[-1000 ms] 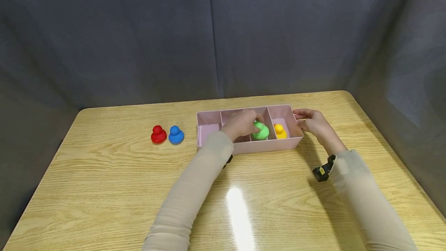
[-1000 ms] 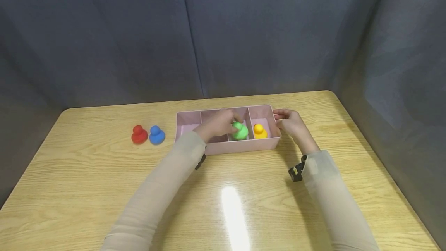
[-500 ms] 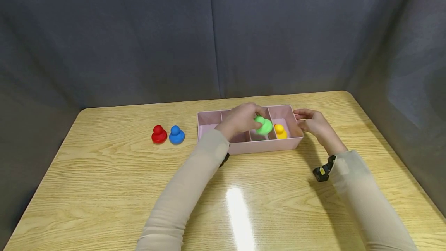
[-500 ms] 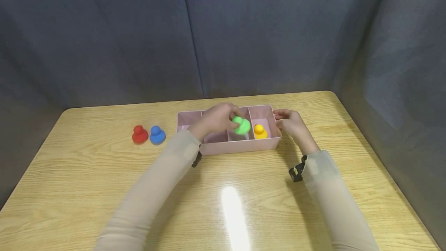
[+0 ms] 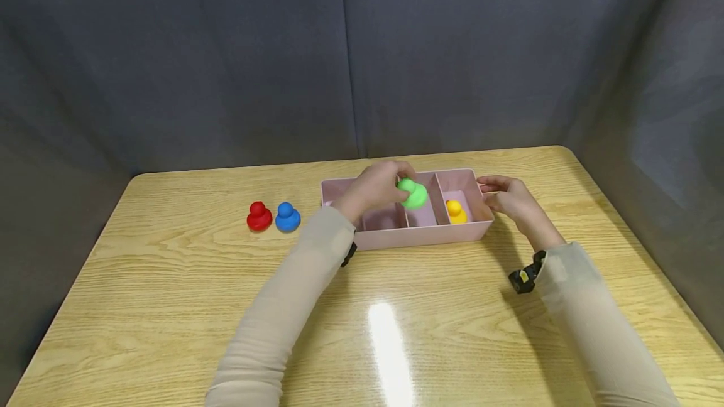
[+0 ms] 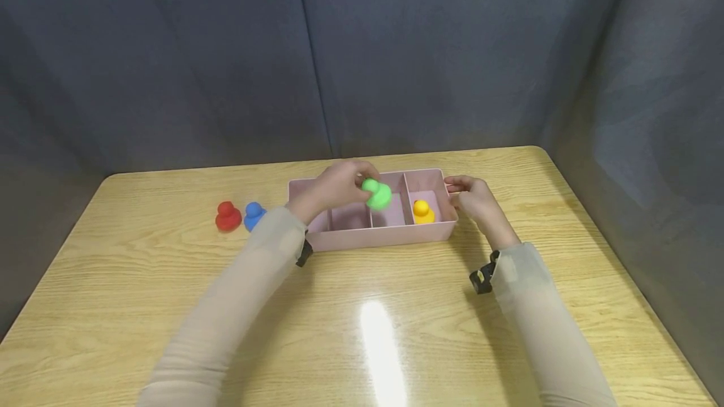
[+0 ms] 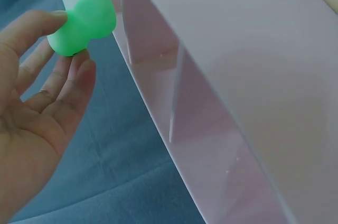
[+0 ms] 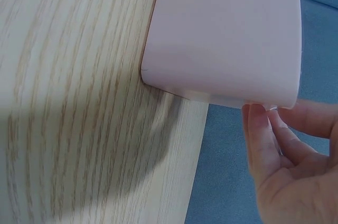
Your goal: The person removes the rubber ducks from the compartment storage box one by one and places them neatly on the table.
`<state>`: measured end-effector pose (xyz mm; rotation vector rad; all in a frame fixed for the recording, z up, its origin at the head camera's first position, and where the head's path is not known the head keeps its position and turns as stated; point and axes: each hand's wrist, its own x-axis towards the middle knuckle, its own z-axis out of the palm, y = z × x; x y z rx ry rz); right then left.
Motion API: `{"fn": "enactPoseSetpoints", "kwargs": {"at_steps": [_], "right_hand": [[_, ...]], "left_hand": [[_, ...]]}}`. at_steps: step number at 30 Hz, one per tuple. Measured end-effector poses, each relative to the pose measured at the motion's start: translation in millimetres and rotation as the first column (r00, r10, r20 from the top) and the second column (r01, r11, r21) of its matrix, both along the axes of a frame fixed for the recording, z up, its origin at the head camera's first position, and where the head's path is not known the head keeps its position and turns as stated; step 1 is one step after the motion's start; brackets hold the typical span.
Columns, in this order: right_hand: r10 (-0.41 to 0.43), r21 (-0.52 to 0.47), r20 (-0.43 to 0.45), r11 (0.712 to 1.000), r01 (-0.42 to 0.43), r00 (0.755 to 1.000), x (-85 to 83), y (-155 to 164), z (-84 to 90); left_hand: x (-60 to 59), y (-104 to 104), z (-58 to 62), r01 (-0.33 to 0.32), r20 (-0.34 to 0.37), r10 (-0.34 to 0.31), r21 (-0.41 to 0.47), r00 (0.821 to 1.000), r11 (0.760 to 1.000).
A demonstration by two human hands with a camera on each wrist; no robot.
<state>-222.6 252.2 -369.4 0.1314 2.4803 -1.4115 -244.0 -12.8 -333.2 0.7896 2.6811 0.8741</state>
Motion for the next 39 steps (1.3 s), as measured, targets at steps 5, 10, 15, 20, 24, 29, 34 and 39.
{"fn": "enactPoseSetpoints", "kwargs": {"at_steps": [5,10,15,20,24,29,34,39], "right_hand": [[0.003,-0.003,0.005,1.0,-0.002,1.0,-0.7,1.8,-0.4],[-0.002,-0.001,0.004,1.0,0.002,1.0,-0.4,1.3,-0.2],[-0.004,-0.003,0.001,1.0,0.004,1.0,0.4,0.0,-0.7],[-0.004,-0.002,-0.001,1.0,0.004,1.0,0.7,-1.0,-0.7],[-0.005,0.003,0.001,1.0,0.005,1.0,0.7,-1.9,-0.4],[-0.007,0.001,0.01,1.0,0.007,1.0,0.7,-3.0,-0.2],[-0.004,0.0,0.015,1.0,0.004,1.0,0.0,-2.2,-0.8],[-0.004,0.008,0.016,1.0,0.004,1.0,-1.4,-1.4,-2.5]], "left_hand": [[-0.3,-7.5,1.4,-0.007,-0.023,0.006,-0.011,1.0,1.0],[0.0,-15.4,0.1,-0.007,-0.031,0.007,-0.005,0.999,1.0],[2.1,-24.9,-0.2,-0.034,-0.006,0.034,0.008,0.999,0.999],[4.5,-35.0,0.2,-0.083,0.036,0.082,0.029,0.996,0.996],[4.9,-44.4,-0.8,-0.1,0.043,0.099,0.042,0.994,0.994],[5.3,-56.2,-1.2,-0.112,0.028,0.111,0.041,0.993,0.993],[6.0,-67.3,-0.5,-0.132,0.012,0.131,0.036,0.991,0.991],[6.9,-77.9,-1.2,-0.14,-0.016,0.141,0.041,0.99,0.989]]}}
